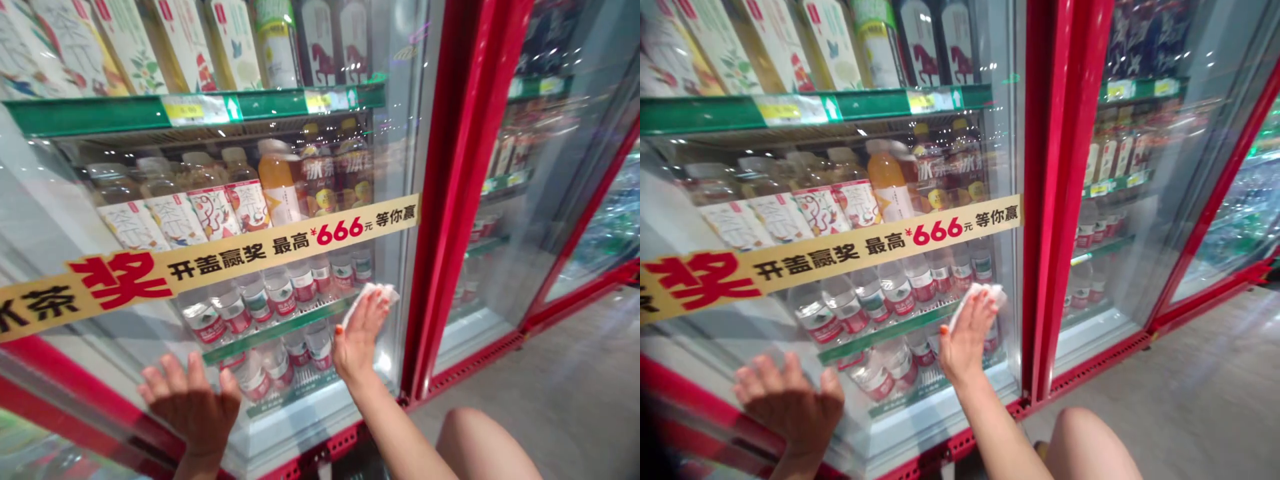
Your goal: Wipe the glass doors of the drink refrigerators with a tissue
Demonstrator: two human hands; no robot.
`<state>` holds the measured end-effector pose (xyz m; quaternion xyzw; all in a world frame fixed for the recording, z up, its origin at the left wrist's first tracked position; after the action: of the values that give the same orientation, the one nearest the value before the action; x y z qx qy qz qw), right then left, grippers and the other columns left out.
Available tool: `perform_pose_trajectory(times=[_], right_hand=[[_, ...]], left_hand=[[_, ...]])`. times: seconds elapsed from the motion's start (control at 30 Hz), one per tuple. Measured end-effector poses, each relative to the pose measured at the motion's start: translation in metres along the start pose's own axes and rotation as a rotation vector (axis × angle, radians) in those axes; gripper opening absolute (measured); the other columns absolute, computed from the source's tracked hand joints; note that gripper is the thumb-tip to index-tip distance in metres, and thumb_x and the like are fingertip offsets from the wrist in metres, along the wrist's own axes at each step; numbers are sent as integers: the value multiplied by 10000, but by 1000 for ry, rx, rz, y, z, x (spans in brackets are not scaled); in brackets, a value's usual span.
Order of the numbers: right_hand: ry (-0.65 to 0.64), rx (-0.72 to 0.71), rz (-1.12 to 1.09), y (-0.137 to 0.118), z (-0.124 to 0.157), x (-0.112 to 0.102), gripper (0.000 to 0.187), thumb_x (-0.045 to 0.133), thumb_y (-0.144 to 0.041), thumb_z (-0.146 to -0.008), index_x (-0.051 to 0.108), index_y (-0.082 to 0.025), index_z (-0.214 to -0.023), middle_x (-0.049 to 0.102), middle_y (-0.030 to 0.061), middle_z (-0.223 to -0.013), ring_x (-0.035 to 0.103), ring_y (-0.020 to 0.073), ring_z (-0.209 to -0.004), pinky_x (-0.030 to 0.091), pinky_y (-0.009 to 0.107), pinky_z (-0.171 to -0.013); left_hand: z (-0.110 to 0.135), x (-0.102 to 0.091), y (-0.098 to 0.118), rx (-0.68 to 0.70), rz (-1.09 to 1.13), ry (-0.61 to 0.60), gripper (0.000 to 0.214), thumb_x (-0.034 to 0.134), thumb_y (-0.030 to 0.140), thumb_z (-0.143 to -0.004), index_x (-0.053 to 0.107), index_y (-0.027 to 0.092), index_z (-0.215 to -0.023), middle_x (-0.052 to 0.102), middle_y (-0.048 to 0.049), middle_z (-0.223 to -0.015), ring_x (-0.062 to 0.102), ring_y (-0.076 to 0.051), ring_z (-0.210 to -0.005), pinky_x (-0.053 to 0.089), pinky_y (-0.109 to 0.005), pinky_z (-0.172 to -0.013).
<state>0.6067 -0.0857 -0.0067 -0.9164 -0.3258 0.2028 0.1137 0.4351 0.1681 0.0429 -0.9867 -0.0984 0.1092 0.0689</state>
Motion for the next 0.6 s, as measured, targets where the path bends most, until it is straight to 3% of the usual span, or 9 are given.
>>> perform_pose_trajectory(times=[0.07,0.13,0.27,0.33,0.4,0.47,0.57,0.6], right_hand=[[-31,-69,-34,-24,-11,12,879,361,-544,-1074,-4,-136,-1761,59,224,-1841,35,456,-1706,214,797,-1293],[21,-55,-33,-25,1,14,841,311,-581,-1079,59,-172,-1768,151,206,-1833,143,449,-1696,268,780,-1290],[214,265,60,35,78,-4,768,226,-455,-1101,-8,-145,-1763,118,252,-1824,153,461,-1692,404,817,-1201],[279,357,88,54,114,-13,789,288,-424,-1093,-70,-213,-1763,103,227,-1832,151,459,-1693,475,787,-1172],[336,407,96,59,130,-17,843,391,-420,-1072,-88,-319,-1759,145,163,-1839,187,455,-1686,527,720,-1169],[362,436,81,56,123,-14,873,435,-400,-1056,-87,-353,-1754,151,129,-1845,180,470,-1682,505,702,-1202],[308,433,28,38,83,-7,832,362,-366,-1069,-86,-271,-1763,68,143,-1855,80,479,-1695,336,791,-1276],[255,373,5,25,65,-5,815,340,-352,-1072,-67,-222,-1765,68,164,-1850,51,472,-1699,285,820,-1280]], left_hand=[[-1,0,-2,-24,15,-7,849,589,353,-972,237,139,-1714,157,-203,-1823,79,-419,-1710,127,-757,-1355],[-1,3,-6,-71,25,-27,838,554,398,-987,220,179,-1724,140,-176,-1833,72,-422,-1710,117,-776,-1342],[1,5,-8,-120,40,-48,850,533,445,-989,179,240,-1734,94,-136,-1847,29,-394,-1718,69,-782,-1337],[1,5,-8,-115,44,-44,848,530,445,-986,181,248,-1734,101,-130,-1848,35,-384,-1720,72,-780,-1337],[1,4,-7,-103,42,-35,847,529,437,-982,188,245,-1733,114,-133,-1846,47,-390,-1719,92,-796,-1329],[2,3,-6,-89,36,-22,855,544,422,-972,188,258,-1733,130,-128,-1844,64,-398,-1716,115,-813,-1320],[3,3,-4,-62,28,-6,877,590,370,-956,194,264,-1731,150,-127,-1840,91,-389,-1714,134,-784,-1341],[3,3,-4,-54,23,0,881,606,350,-951,204,256,-1729,154,-133,-1838,96,-384,-1714,133,-766,-1352]])
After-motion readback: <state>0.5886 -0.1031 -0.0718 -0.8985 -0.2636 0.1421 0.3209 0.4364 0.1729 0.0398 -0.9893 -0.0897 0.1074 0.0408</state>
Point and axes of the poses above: each hand's wrist, its own z-axis away from the middle knuckle, its own x-axis out of the palm, y = z × x, the point moved 10 cm from there along -z, towards the middle knuckle
